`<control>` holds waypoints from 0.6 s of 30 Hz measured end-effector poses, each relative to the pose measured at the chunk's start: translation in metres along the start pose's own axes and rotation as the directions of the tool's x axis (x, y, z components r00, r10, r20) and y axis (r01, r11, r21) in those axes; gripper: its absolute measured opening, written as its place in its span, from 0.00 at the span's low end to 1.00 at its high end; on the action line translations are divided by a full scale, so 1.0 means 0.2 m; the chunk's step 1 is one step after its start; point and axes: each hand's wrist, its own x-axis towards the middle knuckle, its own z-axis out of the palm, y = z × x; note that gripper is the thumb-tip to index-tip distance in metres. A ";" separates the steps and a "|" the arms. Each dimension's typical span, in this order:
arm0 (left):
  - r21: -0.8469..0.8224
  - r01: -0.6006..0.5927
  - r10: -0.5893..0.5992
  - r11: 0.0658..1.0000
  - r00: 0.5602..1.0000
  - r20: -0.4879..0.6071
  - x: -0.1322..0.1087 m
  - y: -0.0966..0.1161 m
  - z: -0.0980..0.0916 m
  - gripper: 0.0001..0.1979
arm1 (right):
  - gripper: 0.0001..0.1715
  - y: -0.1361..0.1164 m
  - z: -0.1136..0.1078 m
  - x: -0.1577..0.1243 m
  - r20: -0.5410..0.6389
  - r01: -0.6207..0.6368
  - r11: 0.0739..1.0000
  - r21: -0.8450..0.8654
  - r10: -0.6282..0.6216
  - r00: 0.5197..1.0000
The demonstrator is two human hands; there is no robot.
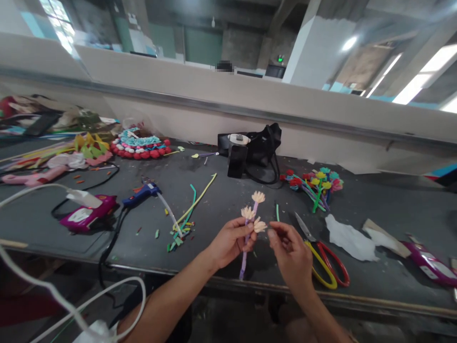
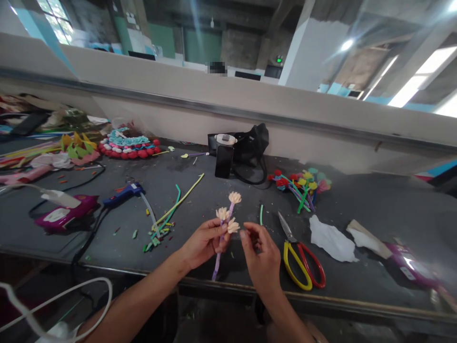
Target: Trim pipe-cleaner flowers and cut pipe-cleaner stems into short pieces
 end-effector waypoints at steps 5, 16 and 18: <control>0.007 0.024 -0.024 1.000 0.999 0.030 0.01 -0.02 -0.01 0.13 | 0.11 -0.03 -0.01 0.03 0.029 0.069 0.997 -0.033 -0.068 0.997; -0.015 -0.049 0.049 0.999 0.998 0.042 0.02 0.06 -0.07 0.11 | 0.24 0.58 -0.54 0.03 0.230 0.021 0.607 -0.795 0.269 0.935; -0.009 -0.044 0.045 0.999 0.998 0.052 0.02 0.07 -0.07 0.12 | 0.26 0.65 -0.57 0.00 0.256 0.011 0.661 -0.750 0.275 0.927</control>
